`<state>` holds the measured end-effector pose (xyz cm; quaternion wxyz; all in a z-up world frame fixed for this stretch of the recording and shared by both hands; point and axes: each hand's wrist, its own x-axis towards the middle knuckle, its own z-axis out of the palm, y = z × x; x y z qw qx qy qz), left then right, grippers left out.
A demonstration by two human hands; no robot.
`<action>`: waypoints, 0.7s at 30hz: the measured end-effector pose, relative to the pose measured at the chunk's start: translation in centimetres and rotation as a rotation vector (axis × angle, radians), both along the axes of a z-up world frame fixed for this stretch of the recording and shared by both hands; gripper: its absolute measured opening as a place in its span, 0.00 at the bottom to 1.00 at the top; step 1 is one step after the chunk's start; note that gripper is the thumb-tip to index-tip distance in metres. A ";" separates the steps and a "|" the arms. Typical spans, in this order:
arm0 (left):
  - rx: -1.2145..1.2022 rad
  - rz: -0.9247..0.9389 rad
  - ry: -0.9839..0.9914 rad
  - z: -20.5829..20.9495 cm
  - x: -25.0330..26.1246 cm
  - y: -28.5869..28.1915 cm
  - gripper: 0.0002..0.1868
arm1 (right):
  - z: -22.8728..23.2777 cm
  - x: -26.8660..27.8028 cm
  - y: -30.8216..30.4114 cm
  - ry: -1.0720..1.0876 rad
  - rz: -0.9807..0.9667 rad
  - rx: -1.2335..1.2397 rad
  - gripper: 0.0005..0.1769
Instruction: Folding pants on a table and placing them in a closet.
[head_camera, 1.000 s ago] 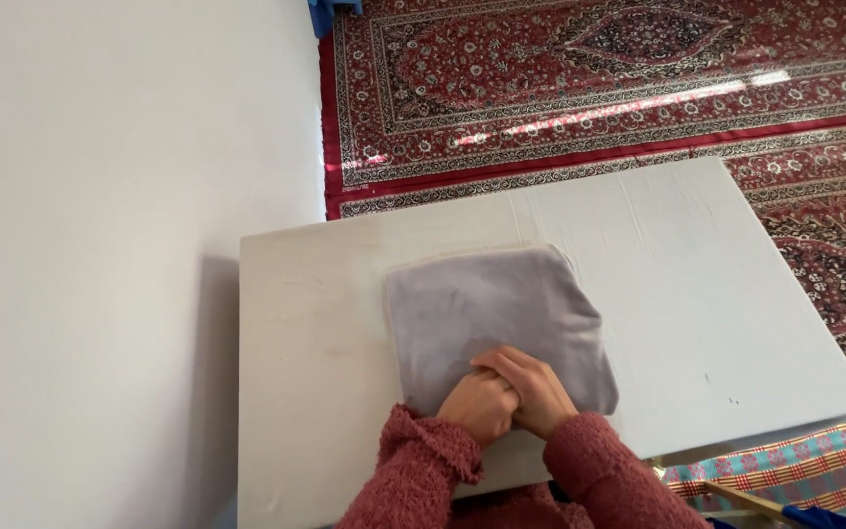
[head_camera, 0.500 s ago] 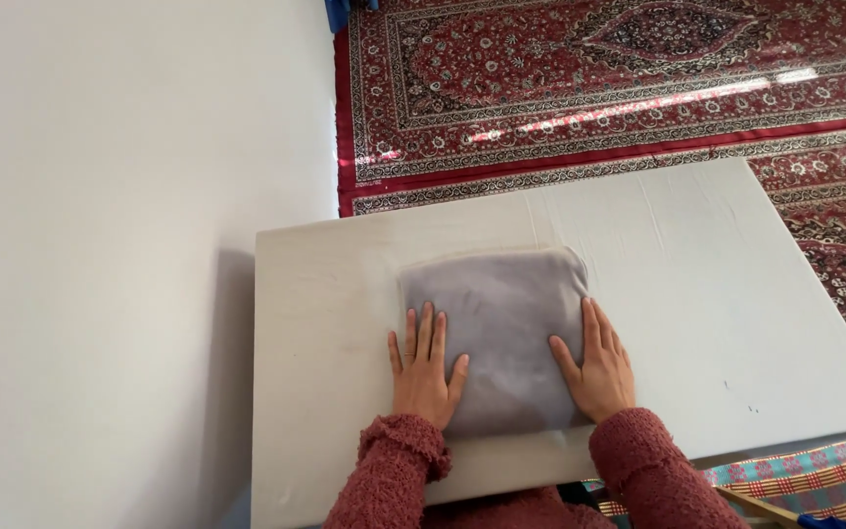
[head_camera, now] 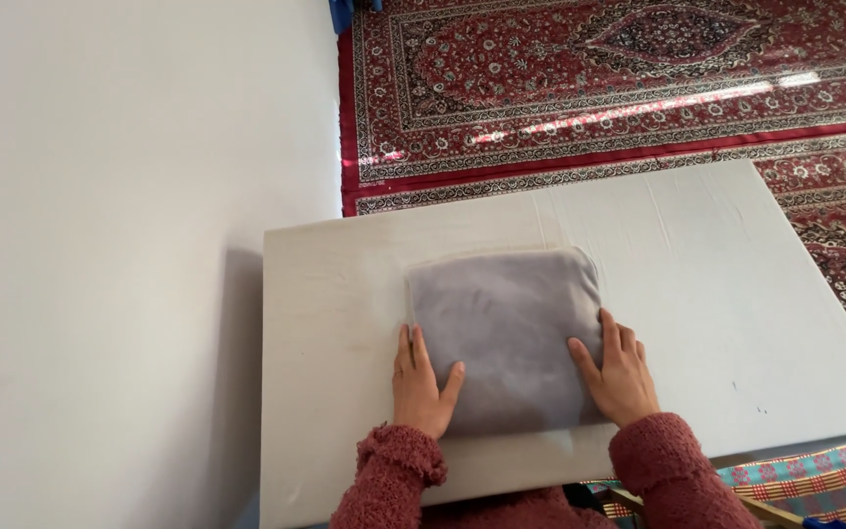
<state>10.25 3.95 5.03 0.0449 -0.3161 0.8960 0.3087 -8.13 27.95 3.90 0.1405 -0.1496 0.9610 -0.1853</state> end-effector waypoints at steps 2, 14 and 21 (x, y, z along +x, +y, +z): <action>0.306 0.136 0.080 1.0 0.3 -0.3 0.49 | 0.4 -0.2 0.3 -0.014 0.016 -0.015 0.47; 0.825 0.335 0.002 5.1 -1.9 -1.1 0.62 | 3.9 1.1 1.4 -0.502 -0.340 -0.145 0.58; 0.936 0.256 0.006 7.4 -3.8 2.7 0.55 | 12.1 6.6 3.3 -0.646 -0.625 -0.550 0.41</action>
